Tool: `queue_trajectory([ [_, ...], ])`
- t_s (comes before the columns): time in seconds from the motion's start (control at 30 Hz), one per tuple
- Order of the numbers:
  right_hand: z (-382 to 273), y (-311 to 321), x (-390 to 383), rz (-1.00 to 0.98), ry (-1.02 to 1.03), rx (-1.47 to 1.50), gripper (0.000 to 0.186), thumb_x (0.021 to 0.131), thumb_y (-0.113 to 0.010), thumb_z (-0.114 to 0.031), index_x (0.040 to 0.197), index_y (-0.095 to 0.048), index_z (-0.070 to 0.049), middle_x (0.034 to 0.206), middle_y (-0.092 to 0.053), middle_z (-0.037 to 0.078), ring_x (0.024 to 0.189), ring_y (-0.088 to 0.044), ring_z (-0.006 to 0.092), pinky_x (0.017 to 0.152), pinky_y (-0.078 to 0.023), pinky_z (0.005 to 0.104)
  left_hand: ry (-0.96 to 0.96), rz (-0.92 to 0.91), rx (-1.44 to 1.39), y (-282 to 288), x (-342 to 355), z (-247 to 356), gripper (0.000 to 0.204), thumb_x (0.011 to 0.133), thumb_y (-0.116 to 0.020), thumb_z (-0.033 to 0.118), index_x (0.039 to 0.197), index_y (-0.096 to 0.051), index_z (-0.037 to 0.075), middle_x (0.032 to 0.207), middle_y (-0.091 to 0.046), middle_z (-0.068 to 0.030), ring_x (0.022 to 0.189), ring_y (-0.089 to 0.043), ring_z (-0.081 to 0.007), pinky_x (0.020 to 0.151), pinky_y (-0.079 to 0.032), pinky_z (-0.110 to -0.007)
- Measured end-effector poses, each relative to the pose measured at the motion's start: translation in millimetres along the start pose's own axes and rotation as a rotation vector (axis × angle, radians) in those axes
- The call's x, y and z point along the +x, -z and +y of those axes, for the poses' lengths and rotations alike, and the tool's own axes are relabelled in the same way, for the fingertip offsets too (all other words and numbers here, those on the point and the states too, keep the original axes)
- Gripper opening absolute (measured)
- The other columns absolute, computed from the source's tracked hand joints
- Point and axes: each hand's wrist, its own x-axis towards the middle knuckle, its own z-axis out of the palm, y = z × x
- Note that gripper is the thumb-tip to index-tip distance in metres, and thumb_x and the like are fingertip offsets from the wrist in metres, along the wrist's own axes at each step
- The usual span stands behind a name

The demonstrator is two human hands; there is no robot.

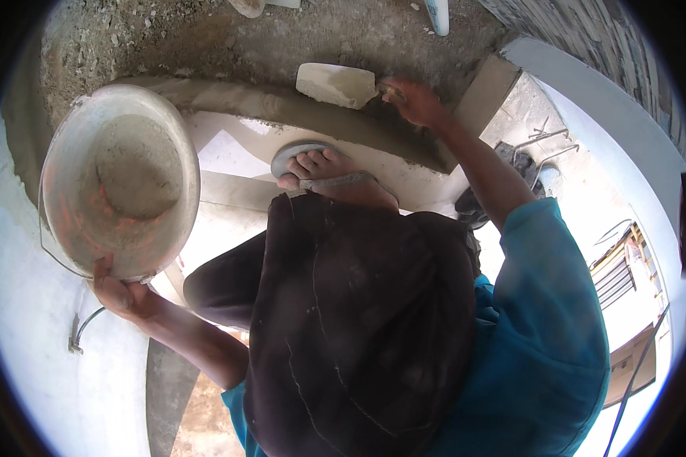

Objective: The person scoops cement from a bucket using a trowel and applies it to a concrete ledge, smoothing the surface repeatedly. The person works on a single section of the ledge, repeatedly smoothing and adding cement.

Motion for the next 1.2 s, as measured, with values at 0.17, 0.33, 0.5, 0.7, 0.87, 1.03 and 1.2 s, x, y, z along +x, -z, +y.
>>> queue_trajectory([
  [0.17, 5, -22, 1, 0.191, 0.135, -0.027, 0.032, 0.096, -0.066, -0.03, 0.126, -0.065, -0.021, 0.121, -0.068, 0.01, 0.107, -0.067, 0.0335, 0.092, -0.054, 0.0463, 0.0, -0.035, 0.005, 4, 5, 3, 0.057, 0.086, -0.048, -0.001, 0.137, -0.036, -0.024, 0.132, -0.053, -0.0322, 0.119, -0.061, -0.0431, 0.097, -0.057, -0.053],
  [0.33, -22, -13, -12, 0.212, 0.092, -0.16, 0.029, 0.095, -0.065, -0.031, 0.124, -0.065, -0.028, 0.113, -0.065, 0.004, 0.103, -0.068, 0.0287, 0.083, -0.058, 0.0443, 0.042, -0.041, 0.027, 13, 14, 2, 0.059, 0.085, -0.049, 0.0, 0.137, -0.036, -0.024, 0.131, -0.053, -0.0319, 0.116, -0.061, -0.0436, 0.092, -0.059, -0.055],
  [0.5, -38, -11, -26, 0.303, 0.158, -0.239, 0.026, 0.094, -0.066, -0.03, 0.119, -0.065, -0.028, 0.106, -0.064, 0.001, 0.097, -0.069, 0.0249, 0.075, -0.059, 0.0421, 0.079, -0.077, -0.007, 12, 17, 6, 0.061, 0.084, -0.051, 0.001, 0.14, -0.037, -0.018, 0.133, -0.052, -0.0304, 0.116, -0.061, -0.0439, 0.091, -0.059, -0.057],
  [0.7, -65, -1, -39, 0.436, 0.294, -0.234, 0.023, 0.089, -0.07, -0.024, 0.112, -0.067, -0.022, 0.103, -0.062, 0.002, 0.09, -0.069, 0.0237, 0.068, -0.058, 0.0411, 0.096, -0.042, -0.035, 15, 20, 4, 0.061, 0.085, -0.053, 0.003, 0.141, -0.038, -0.017, 0.133, -0.052, -0.0295, 0.117, -0.061, -0.0434, 0.092, -0.059, -0.057],
  [0.87, -80, 6, -54, 0.468, 0.308, -0.221, 0.025, 0.087, -0.072, -0.022, 0.113, -0.068, -0.021, 0.101, -0.062, 0.002, 0.088, -0.068, 0.0229, 0.065, -0.056, 0.0399, 0.088, -0.054, 0.004, 11, 20, 5, 0.06, 0.087, -0.051, 0.003, 0.141, -0.036, -0.018, 0.134, -0.052, -0.0296, 0.118, -0.061, -0.0429, 0.092, -0.059, -0.057],
  [1.03, -90, 14, -66, 0.497, 0.326, -0.221, 0.028, 0.087, -0.073, -0.024, 0.114, -0.068, -0.022, 0.102, -0.063, 0.002, 0.089, -0.069, 0.0222, 0.065, -0.055, 0.0398, 0.083, -0.116, 0.032, 25, 37, 3, 0.06, 0.089, -0.05, 0.004, 0.142, -0.034, -0.019, 0.136, -0.051, -0.0303, 0.12, -0.06, -0.0433, 0.093, -0.058, -0.057],
  [1.2, -88, 24, -70, 0.365, 0.25, -0.196, 0.033, 0.09, -0.071, -0.029, 0.122, -0.067, -0.024, 0.107, -0.065, 0.002, 0.093, -0.07, 0.0239, 0.07, -0.057, 0.0417, 0.112, -0.089, 0.053, 18, 28, 8, 0.061, 0.089, -0.049, 0.004, 0.143, -0.033, -0.019, 0.137, -0.05, -0.0306, 0.121, -0.059, -0.0435, 0.094, -0.058, -0.057],
])
